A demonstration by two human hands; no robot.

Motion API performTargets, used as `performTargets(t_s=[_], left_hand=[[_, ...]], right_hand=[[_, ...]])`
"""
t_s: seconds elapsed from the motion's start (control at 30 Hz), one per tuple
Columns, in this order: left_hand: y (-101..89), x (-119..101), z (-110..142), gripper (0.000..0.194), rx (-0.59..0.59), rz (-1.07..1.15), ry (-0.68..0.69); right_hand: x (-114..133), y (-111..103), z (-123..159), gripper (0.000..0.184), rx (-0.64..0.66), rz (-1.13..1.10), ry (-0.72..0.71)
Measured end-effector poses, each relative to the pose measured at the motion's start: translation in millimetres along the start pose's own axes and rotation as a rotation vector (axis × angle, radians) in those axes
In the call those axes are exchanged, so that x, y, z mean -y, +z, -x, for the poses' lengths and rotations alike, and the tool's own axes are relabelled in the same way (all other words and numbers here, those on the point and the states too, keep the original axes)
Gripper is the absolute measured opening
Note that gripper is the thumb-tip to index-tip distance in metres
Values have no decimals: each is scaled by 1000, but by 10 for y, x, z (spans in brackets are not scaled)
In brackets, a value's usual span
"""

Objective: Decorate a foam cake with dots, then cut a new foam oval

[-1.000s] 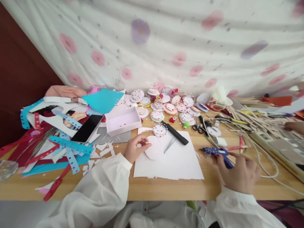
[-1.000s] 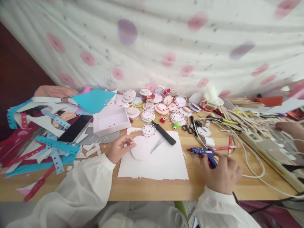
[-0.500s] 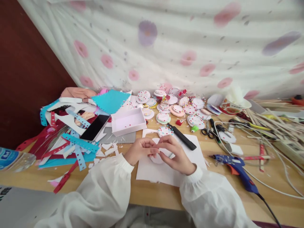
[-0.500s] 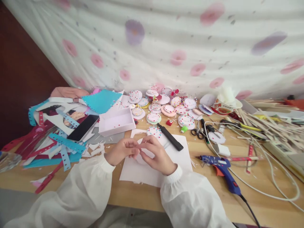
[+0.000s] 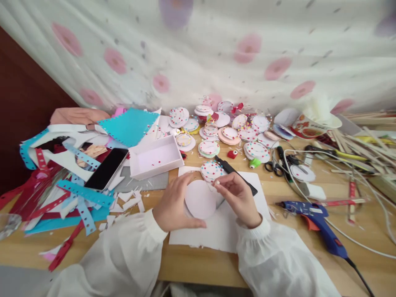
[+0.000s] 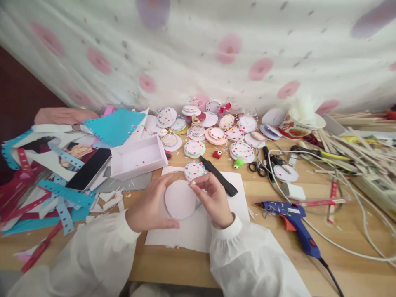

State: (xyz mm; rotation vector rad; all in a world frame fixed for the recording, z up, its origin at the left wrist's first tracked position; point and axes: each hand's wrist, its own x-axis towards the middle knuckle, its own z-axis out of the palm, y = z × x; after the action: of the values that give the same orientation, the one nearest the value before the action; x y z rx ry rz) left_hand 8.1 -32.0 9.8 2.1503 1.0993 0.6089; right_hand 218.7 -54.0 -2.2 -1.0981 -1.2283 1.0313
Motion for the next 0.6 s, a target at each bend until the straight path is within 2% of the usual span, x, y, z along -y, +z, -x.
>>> performTargets(t_s=[0.07,0.13,0.2,0.3,0.37,0.47,0.53,0.6], left_hand=[[77,55,90,125,37,-123,-9],[139,92,125,119,15,-175,-42],[145,112,115,111,-41,-159,-29],[59,117,70,107,-109,-16,68],[3,115,44,107,-120,162,111],[18,117,12,104,-106,602,124],[83,114,-7,98,-88,938,79],[147,102,-21,88,-62,1219,-25]], right_hand=[[-28,40,6,20,4,-62,94],[-57,80,12,23,7,-104,154],[-75,104,16,24,-10,-136,189],[-63,107,14,25,-42,-211,244],[-32,102,9,24,-47,-277,288],[14,110,14,25,-8,-375,335],[29,132,30,25,46,-428,353],[29,160,55,23,96,-457,357]])
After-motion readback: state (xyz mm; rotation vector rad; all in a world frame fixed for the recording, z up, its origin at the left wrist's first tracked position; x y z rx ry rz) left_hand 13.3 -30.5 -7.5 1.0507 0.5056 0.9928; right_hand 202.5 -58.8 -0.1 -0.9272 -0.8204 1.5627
